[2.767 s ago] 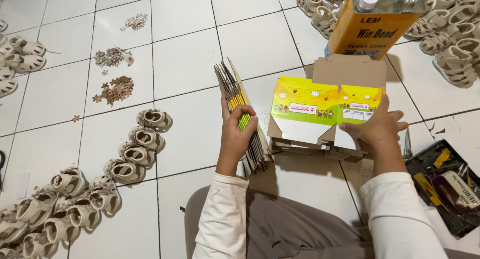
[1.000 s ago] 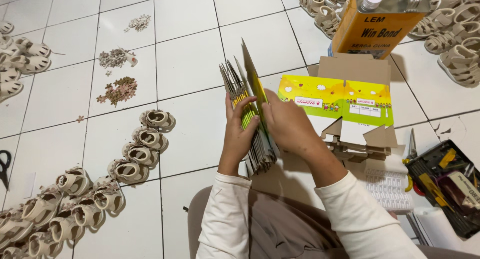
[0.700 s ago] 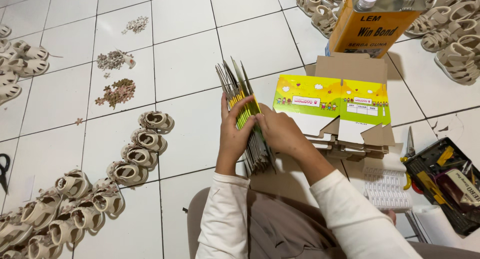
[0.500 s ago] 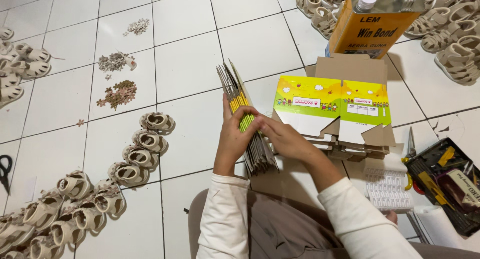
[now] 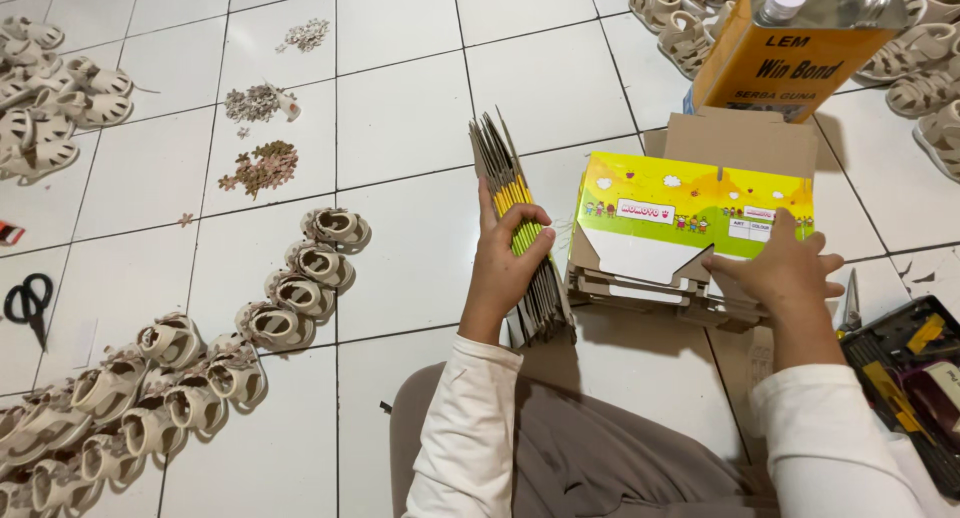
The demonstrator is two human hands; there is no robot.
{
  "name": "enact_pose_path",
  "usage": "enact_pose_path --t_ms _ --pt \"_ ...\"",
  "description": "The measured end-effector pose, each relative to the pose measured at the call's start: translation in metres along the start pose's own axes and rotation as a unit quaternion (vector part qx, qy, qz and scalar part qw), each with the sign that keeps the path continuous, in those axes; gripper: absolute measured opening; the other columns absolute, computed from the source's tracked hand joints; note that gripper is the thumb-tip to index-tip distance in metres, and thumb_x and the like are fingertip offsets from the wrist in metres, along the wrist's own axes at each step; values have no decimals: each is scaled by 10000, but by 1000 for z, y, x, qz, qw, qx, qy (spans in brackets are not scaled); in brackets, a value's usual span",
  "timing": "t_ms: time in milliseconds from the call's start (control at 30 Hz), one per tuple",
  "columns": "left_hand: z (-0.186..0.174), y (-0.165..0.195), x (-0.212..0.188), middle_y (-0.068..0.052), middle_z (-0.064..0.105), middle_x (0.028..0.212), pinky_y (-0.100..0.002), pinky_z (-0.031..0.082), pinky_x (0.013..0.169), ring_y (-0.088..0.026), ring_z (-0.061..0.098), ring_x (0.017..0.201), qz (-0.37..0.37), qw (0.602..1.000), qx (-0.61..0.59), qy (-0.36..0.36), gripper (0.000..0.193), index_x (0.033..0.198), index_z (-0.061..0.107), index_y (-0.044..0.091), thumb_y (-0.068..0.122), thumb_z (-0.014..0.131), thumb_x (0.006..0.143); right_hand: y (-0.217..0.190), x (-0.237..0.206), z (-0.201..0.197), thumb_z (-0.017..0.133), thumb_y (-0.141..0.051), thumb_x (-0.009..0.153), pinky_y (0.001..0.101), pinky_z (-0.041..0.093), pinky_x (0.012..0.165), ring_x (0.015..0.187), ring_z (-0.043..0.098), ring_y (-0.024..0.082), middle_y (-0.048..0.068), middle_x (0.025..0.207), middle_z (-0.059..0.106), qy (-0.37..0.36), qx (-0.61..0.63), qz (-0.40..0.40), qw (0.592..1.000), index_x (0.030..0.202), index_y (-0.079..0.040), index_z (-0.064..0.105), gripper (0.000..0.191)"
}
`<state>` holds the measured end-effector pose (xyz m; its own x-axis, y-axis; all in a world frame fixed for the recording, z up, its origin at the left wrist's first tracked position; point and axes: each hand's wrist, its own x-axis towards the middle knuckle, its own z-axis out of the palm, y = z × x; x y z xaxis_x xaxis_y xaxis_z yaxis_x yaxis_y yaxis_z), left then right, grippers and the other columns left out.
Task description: The person sits on the floor and assembles flat-packed cardboard boxes by folding the flaps and inserting them into slots. They handle multiple boxes, stacking them as they are completed, and also apply a sticker to one of the boxes.
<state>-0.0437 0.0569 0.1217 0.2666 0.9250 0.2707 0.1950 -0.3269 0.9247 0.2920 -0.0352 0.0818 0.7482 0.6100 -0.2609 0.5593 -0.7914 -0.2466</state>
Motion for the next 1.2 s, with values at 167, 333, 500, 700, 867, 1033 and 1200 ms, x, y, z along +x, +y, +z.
enact_pose_path --t_ms 167,333,500,700,867,1033,1200 --pt "0 3 0 -308 93 1708 -433 389 1156 -400 286 1566 -16 1000 -1 -6 160 980 702 161 286 722 880 15 25 -8 947 -547 529 733 328 1071 1374 374 549 314 1453 469 -11 14 31 999 1573 -219 365 1240" --pt "0 4 1 -306 77 1711 -429 399 1148 -400 321 1551 -18 1000 -6 -7 158 977 698 161 283 721 878 30 11 -39 964 -511 563 646 441 948 1229 491 558 352 1396 483 129 18 -5 992 1565 -192 403 1192" --pt "-2 3 -1 -330 142 1696 -453 354 1196 -422 150 1624 7 1000 8 -7 143 1000 706 142 243 731 903 0 -39 -93 944 -249 758 473 569 846 1023 711 369 269 1170 701 178 128 -199 955 1489 -1 501 890" --pt "-4 2 -1 -333 91 1696 -422 357 1175 -376 206 1587 -20 1000 -14 -9 137 966 701 158 249 717 865 -71 -112 -116 658 -88 992 357 578 674 819 706 182 144 996 717 83 284 -314 902 1515 -44 516 543" --pt "-5 1 1 -318 192 1687 -418 347 1199 -372 185 1613 -2 1000 10 -13 124 978 705 140 206 729 875 -131 -143 -83 609 -149 957 501 528 651 694 682 408 232 788 708 29 198 -421 885 1428 -82 536 481" --pt "-6 7 1 -309 136 1694 -401 378 1177 -353 353 1542 -8 1000 -22 -7 231 1083 687 167 214 716 859 -159 -162 -17 532 -188 977 563 498 749 834 657 496 287 862 688 -72 180 -383 903 1495 -129 445 529" --pt "-14 14 0 -321 86 1709 -407 374 1179 -369 392 1525 -2 1000 -17 -22 290 1163 737 192 288 709 891 -142 -149 18 495 -198 1060 476 530 838 1005 665 468 315 1096 675 -74 292 -475 827 1531 -37 415 504"
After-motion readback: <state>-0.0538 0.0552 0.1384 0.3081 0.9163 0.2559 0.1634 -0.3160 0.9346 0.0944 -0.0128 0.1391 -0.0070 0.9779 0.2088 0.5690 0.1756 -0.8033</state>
